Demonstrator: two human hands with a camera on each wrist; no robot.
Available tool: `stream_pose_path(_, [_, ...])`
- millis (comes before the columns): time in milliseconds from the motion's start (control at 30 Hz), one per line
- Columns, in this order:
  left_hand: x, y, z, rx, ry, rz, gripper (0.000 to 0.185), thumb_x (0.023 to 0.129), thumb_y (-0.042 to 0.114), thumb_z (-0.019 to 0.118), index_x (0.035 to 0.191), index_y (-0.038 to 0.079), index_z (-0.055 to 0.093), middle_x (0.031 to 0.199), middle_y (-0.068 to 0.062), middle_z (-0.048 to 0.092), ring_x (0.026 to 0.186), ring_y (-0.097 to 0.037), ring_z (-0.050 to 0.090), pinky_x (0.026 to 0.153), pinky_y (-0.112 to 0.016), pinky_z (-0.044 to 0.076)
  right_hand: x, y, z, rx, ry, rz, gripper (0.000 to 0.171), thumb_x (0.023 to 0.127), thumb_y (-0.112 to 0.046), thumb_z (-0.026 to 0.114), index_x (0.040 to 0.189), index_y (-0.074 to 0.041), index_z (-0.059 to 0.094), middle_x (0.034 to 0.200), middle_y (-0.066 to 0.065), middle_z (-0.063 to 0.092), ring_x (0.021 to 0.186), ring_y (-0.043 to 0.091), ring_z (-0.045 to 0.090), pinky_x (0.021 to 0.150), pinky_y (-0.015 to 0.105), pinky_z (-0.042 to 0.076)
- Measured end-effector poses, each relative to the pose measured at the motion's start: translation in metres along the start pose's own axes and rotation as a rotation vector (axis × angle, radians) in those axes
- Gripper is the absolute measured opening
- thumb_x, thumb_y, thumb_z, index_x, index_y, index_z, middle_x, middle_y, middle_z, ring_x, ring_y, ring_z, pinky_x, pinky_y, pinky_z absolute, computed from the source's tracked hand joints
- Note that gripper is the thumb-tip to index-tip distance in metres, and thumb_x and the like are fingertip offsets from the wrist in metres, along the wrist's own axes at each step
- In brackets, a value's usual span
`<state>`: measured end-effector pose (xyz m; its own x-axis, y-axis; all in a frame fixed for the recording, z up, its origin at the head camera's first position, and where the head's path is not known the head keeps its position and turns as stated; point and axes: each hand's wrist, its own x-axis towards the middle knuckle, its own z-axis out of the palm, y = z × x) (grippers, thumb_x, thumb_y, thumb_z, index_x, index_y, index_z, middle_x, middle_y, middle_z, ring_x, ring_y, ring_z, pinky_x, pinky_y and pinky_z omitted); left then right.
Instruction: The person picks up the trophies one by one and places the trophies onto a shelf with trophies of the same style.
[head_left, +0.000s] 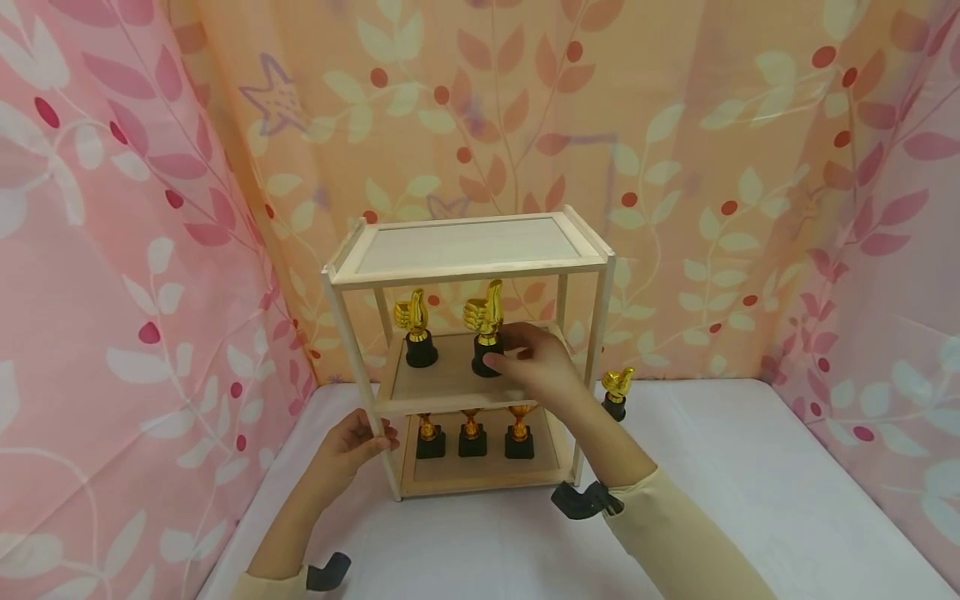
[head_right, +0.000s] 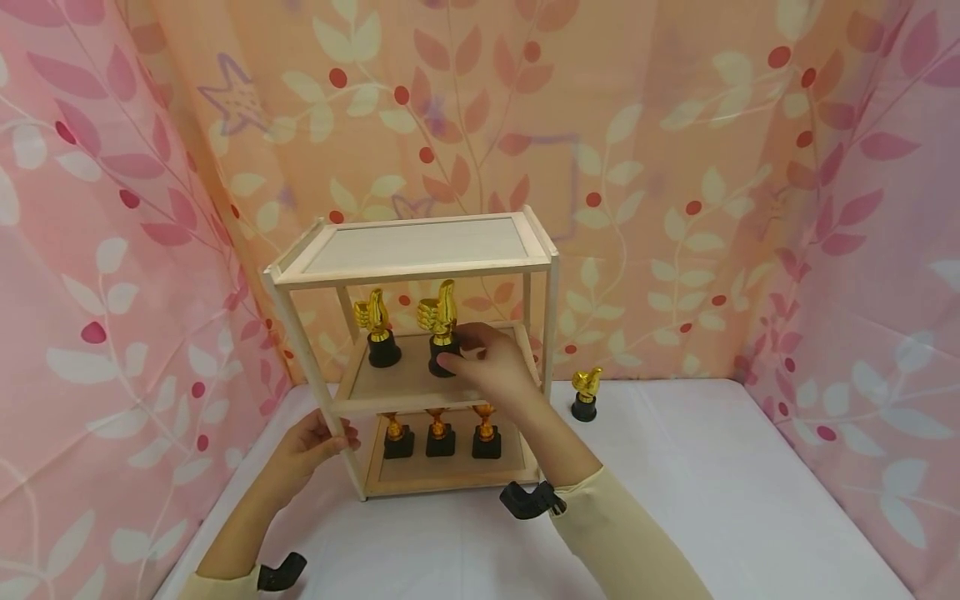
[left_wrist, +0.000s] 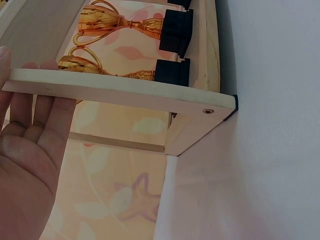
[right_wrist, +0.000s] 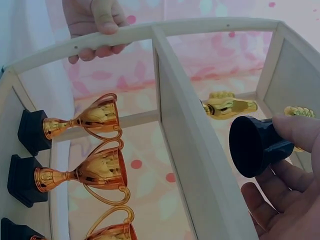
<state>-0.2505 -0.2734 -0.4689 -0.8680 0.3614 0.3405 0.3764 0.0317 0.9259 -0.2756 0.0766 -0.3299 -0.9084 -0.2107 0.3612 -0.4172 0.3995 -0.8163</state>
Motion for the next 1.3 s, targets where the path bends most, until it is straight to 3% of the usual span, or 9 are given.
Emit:
stream_pose_path(400, [0.0,0.0,0.0,0.012,0.002,-0.008,0.021,0.1,0.0,0.061,0.117,-0.008,0.051,0.112,-0.023,0.064,0.104,-0.021,0.072,0.096,-0.028,0.057,0.018,0.003,0.017,-0.032,-0.02,0.045,0.053,0.089,-0.038,0.08,0.134,-0.015,0.064,0.128,0.003,0.069,0.12,0.024,0.063,0.103,0.045,0.05])
stream_pose_path(733, [0.0,0.002,0.0,0.007,0.009,-0.017,0.022,0.1,0.001,0.062,0.116,-0.008,0.051,0.111,-0.016,0.066,0.103,-0.02,0.072,0.096,-0.028,0.057,0.029,0.004,0.027,-0.038,-0.028,0.135,0.053,0.089,-0.039,0.08,0.135,-0.017,0.063,0.131,0.003,0.066,0.122,0.025,0.062,0.1,0.045,0.052])
stream_pose_path(967, [0.0,0.002,0.001,0.003,-0.001,-0.006,0.021,0.1,-0.001,0.062,0.116,-0.008,0.05,0.112,-0.026,0.063,0.104,-0.022,0.072,0.096,-0.029,0.057,0.036,0.003,0.031,-0.029,-0.044,0.181,0.054,0.089,-0.034,0.081,0.136,-0.015,0.063,0.133,0.005,0.065,0.123,0.027,0.06,0.101,0.046,0.051])
stream_pose_path(1300, [0.0,0.002,0.001,0.009,0.002,0.0,0.022,0.099,-0.001,0.062,0.116,-0.009,0.051,0.112,-0.027,0.063,0.103,-0.021,0.073,0.095,-0.029,0.058,0.049,0.009,0.038,-0.116,-0.046,0.192,0.054,0.09,-0.037,0.08,0.136,-0.017,0.062,0.133,0.004,0.064,0.121,0.025,0.06,0.101,0.044,0.051])
